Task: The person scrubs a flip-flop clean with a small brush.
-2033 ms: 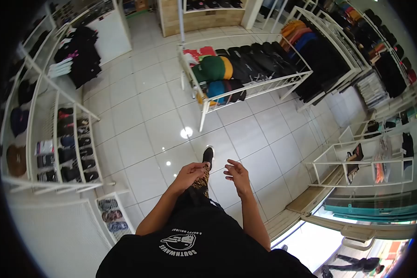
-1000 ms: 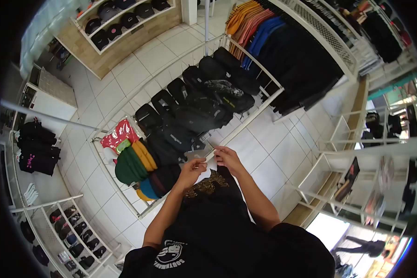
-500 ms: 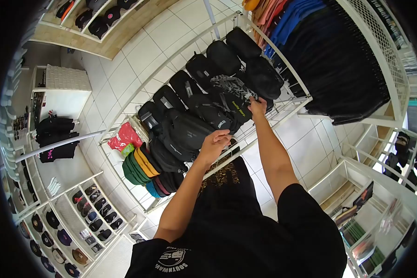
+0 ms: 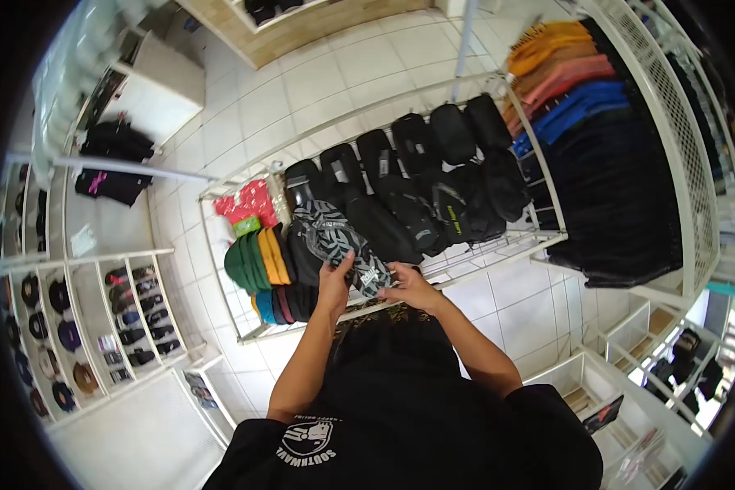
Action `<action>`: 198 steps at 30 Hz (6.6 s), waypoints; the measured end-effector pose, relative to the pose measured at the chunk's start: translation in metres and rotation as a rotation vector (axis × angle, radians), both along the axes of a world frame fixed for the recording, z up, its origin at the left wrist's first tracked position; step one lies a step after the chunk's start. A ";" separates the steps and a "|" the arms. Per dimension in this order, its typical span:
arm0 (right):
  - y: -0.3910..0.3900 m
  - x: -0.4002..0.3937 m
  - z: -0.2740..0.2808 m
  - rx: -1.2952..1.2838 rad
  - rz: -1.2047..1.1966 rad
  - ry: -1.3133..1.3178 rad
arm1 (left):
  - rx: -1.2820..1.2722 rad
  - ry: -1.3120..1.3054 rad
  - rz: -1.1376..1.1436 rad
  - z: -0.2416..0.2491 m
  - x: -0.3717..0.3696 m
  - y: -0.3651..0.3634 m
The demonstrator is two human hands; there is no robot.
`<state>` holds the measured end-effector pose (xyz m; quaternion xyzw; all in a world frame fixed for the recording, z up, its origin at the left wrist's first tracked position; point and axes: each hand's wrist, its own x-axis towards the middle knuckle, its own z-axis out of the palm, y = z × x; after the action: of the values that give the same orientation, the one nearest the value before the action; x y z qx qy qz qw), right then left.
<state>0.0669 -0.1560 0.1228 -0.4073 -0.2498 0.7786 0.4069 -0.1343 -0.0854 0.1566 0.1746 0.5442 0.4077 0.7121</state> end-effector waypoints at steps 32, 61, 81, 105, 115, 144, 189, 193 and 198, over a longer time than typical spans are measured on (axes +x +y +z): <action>0.249 -0.361 -0.053 0.581 0.415 -1.064 | -0.071 0.208 0.357 -0.042 -0.335 -0.001; 0.123 -0.244 0.047 0.126 0.136 -0.847 | 0.146 0.822 -0.095 0.020 -0.273 -0.005; 0.036 -0.118 0.174 1.449 0.372 -1.053 | 0.616 0.733 -0.020 0.108 -0.136 -0.093; 0.057 -0.075 0.195 1.098 -0.142 -1.336 | 0.732 0.622 -0.236 0.139 -0.103 -0.108; 0.048 -0.097 0.207 1.251 -0.028 -1.361 | 0.706 0.772 -0.286 0.140 -0.110 -0.104; 0.022 -0.068 0.179 1.362 0.171 -1.271 | 0.663 0.656 -0.146 0.146 -0.115 -0.089; 0.057 -0.074 0.159 1.042 -0.051 -1.337 | 0.546 0.570 -0.175 0.128 -0.102 -0.099; 0.047 -0.078 0.169 1.373 0.046 -1.268 | 0.557 0.587 -0.173 0.124 -0.105 -0.102; 0.063 -0.074 0.160 1.074 -0.035 -1.358 | 0.569 0.606 -0.177 0.124 -0.104 -0.108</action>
<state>-0.0071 -0.0933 0.2826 -0.5406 -0.7664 0.1372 0.3187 -0.2385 -0.1936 0.2811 0.5223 0.5775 0.4091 0.4757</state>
